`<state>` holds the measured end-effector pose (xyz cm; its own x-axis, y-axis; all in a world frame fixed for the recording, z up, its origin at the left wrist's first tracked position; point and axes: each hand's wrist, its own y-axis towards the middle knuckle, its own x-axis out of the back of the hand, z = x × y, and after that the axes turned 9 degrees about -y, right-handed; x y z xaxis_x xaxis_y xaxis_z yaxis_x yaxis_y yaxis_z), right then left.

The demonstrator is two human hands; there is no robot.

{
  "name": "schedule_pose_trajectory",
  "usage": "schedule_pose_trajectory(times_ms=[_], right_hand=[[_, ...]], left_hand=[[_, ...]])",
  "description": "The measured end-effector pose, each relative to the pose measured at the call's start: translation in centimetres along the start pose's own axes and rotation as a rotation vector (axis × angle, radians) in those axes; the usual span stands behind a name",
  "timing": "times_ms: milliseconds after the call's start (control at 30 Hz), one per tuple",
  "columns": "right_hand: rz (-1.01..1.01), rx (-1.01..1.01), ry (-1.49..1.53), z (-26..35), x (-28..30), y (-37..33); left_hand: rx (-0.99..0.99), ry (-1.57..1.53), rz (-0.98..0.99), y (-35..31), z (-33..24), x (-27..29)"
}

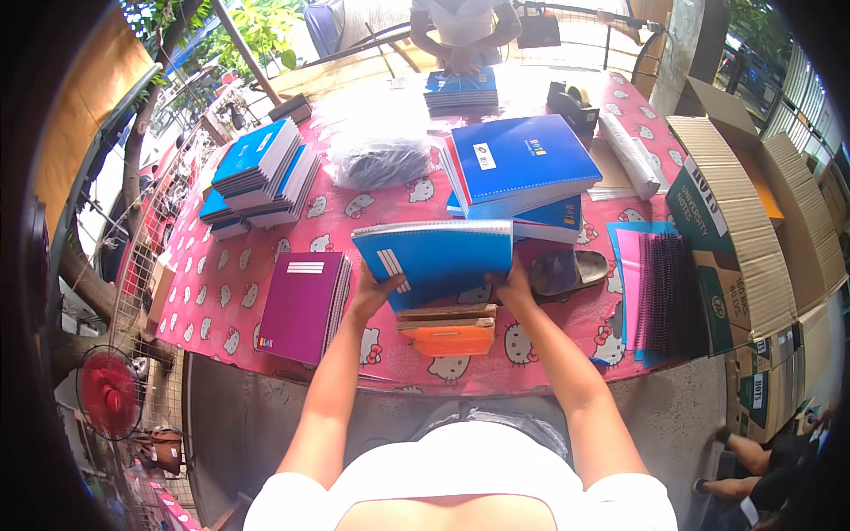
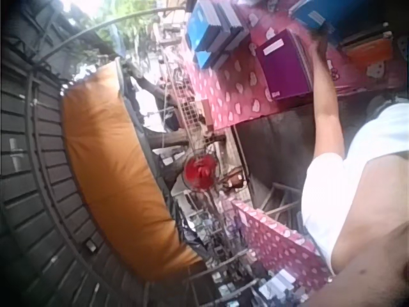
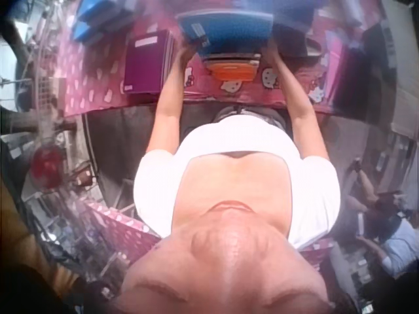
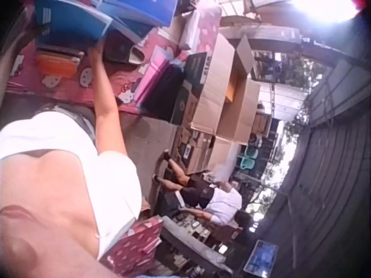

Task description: The person prepares spiral-bound notebooks for packaging by wrapping a thin strip of tape around the binding edge, handling several different colored notebooks individually.

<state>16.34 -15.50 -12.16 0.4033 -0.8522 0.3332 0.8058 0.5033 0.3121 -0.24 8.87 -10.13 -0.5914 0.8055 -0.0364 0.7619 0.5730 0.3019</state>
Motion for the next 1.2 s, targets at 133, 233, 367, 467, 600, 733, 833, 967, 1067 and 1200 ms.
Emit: schedule_pose_trajectory(times_ms=[133,233,367,467,600,733,833,967,1067,1200], right_hand=[[0.042,0.009,-0.073,0.1,0.9,0.0],[-0.008,-0.009,0.052,-4.0,0.6,-0.7],[0.019,-0.037,0.028,-4.3,-1.5,-1.0],[0.061,-0.141,0.115,-1.9,-1.2,-1.3],[0.089,-0.115,0.039,-6.5,0.2,-1.6],[0.077,-0.008,-0.064,-5.2,-0.2,-1.9],[0.093,-0.049,0.004,-5.9,0.3,-1.8],[0.075,0.052,-0.151,-5.5,0.4,-1.5],[0.121,0.047,-0.179,-4.3,0.9,-1.6],[0.173,0.054,-0.284,-3.5,2.0,-1.0]], left_hand=[[0.031,0.212,-0.015,-0.5,-2.7,-0.2],[0.027,0.182,-0.063,-0.8,-0.9,-1.3],[0.037,0.168,-0.157,-2.2,2.2,-1.1],[0.112,0.045,-0.129,-2.5,2.4,-0.1],[0.298,0.020,-0.116,-2.2,3.0,-1.7],[0.216,-0.160,-0.082,-3.5,4.7,-0.4],[0.229,-0.202,0.037,-2.3,3.5,-0.1],[0.197,-0.164,-0.026,-2.4,3.8,-0.5],[0.340,0.067,-0.163,-2.7,3.8,-0.9],[-0.014,0.044,-0.093,-1.8,3.4,-0.4]])
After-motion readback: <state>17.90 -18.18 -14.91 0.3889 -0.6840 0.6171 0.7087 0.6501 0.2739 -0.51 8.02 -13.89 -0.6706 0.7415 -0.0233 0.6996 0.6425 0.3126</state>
